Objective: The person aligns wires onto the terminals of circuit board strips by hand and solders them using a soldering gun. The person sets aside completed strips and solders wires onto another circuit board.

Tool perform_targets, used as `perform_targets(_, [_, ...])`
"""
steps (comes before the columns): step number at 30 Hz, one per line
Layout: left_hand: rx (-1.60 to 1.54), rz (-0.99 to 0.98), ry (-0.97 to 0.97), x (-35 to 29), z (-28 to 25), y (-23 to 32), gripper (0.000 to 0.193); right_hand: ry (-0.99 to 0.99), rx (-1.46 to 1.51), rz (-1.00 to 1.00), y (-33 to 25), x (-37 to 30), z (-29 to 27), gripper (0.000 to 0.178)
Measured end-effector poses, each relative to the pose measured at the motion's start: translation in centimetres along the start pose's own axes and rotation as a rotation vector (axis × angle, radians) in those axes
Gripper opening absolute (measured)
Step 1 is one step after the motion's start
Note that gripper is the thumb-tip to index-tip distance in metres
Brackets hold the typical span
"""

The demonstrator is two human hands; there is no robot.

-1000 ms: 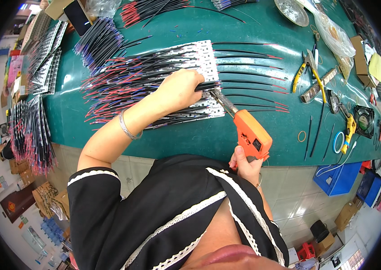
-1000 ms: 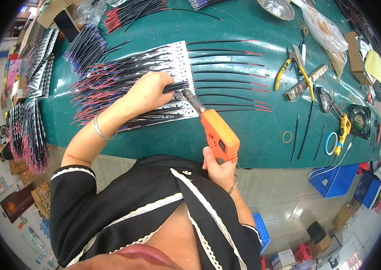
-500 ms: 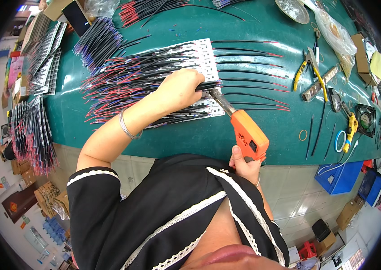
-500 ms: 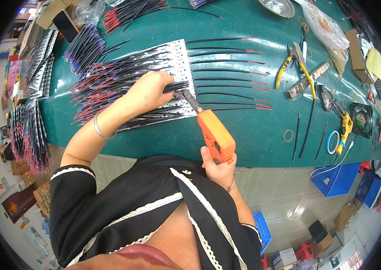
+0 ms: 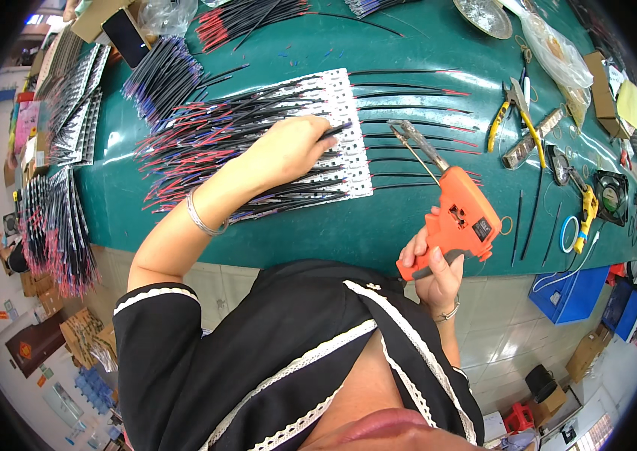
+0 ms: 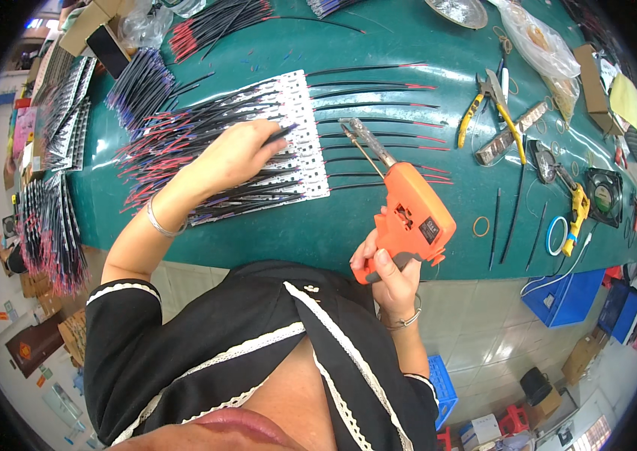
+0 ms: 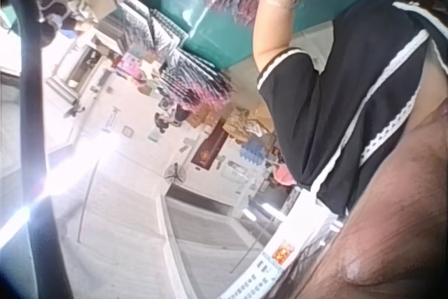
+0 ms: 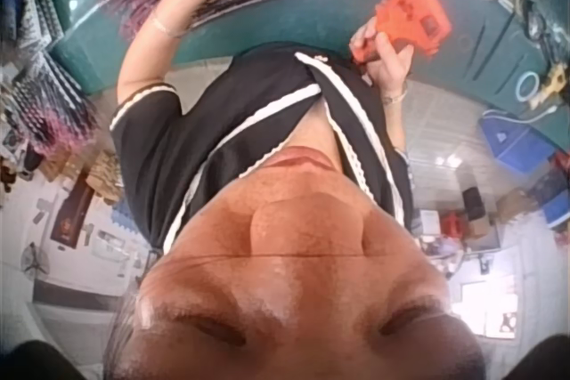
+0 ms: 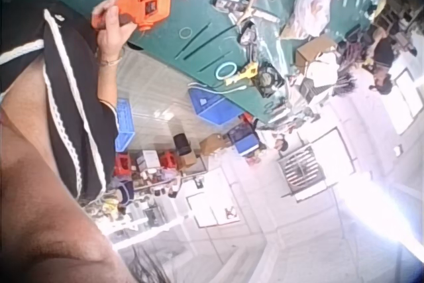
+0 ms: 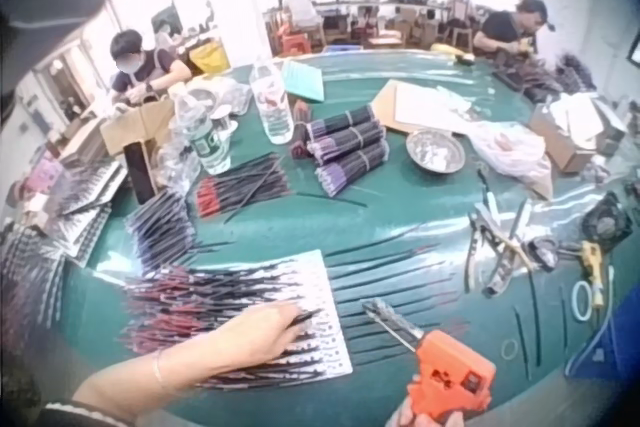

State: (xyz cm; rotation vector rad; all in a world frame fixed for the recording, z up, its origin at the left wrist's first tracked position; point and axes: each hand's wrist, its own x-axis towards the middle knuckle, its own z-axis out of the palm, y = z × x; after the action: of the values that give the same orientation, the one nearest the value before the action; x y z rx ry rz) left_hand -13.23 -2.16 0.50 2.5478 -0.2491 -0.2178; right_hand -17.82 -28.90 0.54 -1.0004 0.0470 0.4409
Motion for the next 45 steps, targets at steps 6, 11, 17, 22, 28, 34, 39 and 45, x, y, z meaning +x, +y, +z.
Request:
perform_targets(6, [-0.188, -0.109, 0.012, 0.5, -2.1, 0.7, 0.021, -0.044, -0.071, 0.026, -0.3, 0.2, -0.4, 0.047])
perform_targets(11, [-0.308, -0.114, -0.022, 0.1, -1.3, -0.7, 0.018, -0.005, -0.191, 0.014, -0.1, 0.4, 0.6, 0.043])
perform_targets(17, [-0.324, -0.108, -0.052, 0.6, -2.1, -0.9, 0.018, -0.021, -0.266, -0.008, 0.3, 0.5, 0.9, 0.008])
perform_targets(22, [-0.271, -0.282, -0.085, 1.3, -2.8, 0.0, 0.016, -0.001, -0.264, -0.012, 0.8, 0.6, 0.6, 0.009])
perform_targets(28, [-0.193, -0.191, 0.043, 1.1, -1.5, -0.7, 0.019, 0.017, -0.329, 0.029, 1.3, 0.4, 0.4, 0.016])
perform_targets(34, [-0.037, -0.106, 0.046, 1.1, -0.8, -0.8, 0.019, 0.013, -0.393, 0.057, 1.5, 0.3, 0.9, 0.015])
perform_targets(39, [-0.037, -0.117, 0.027, 1.2, -0.5, -0.8, 0.018, 0.003, -0.412, 0.066, 1.8, 0.3, 1.0, 0.014])
perform_targets(45, [0.014, -0.108, 0.021, 1.3, -0.5, -0.5, 0.016, 0.022, -0.367, 0.109, 2.0, 0.4, 0.9, 0.018])
